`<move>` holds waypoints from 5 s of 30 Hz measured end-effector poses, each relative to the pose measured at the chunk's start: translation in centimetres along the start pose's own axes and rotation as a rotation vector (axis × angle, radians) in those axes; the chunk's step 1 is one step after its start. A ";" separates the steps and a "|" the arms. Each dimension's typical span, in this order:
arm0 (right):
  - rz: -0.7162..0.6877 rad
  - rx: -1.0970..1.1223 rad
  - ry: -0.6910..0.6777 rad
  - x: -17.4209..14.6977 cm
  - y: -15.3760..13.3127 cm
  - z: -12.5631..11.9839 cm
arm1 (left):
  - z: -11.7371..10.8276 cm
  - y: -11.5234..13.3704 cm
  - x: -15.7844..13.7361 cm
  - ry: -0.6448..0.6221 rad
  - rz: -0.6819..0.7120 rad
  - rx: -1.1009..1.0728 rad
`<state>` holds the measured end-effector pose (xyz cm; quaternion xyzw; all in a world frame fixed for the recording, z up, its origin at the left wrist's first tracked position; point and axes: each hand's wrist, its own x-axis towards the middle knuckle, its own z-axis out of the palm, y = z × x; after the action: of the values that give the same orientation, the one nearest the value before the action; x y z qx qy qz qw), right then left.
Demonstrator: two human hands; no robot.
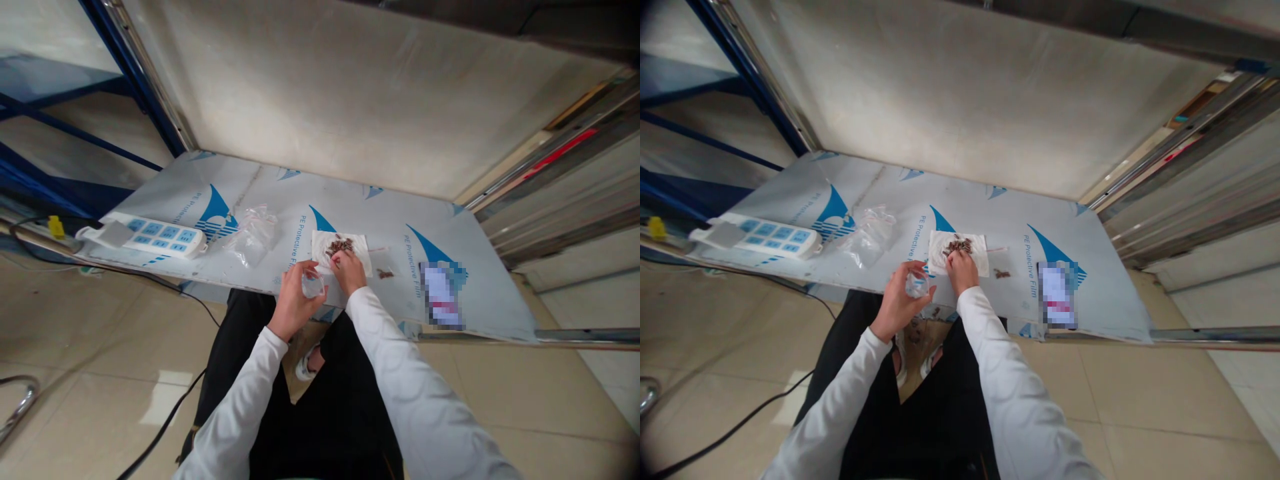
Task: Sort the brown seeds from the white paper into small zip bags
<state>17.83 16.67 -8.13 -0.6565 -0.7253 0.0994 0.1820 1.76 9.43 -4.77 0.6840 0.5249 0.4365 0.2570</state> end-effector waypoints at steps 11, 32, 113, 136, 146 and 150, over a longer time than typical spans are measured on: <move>0.050 -0.075 0.000 0.6 0.5 -0.3 | 0.4 -0.2 0.0 0.003 0.023 -0.003; -0.292 0.112 -0.133 -5.6 -6.6 -10.8 | 0.4 2.2 0.5 -0.048 0.067 -0.079; -0.484 0.227 -0.077 -6.1 -5.8 -14.5 | -1.4 2.7 0.0 0.120 -0.182 -0.758; 0.076 1.107 0.016 -9.0 -5.4 -9.0 | -2.3 4.3 -0.7 -0.011 -0.170 -0.582; 0.220 1.227 0.065 -9.6 -5.3 -8.7 | -1.6 4.3 -1.0 -0.016 -0.203 -0.635; 0.220 1.236 0.136 -10.1 -4.9 -8.2 | -1.2 4.4 -1.1 -0.118 -0.226 -0.674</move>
<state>17.28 5.30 -0.10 -0.5057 -0.4489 0.4761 0.5622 2.76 6.87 -1.00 0.5225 0.4083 0.5137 0.5445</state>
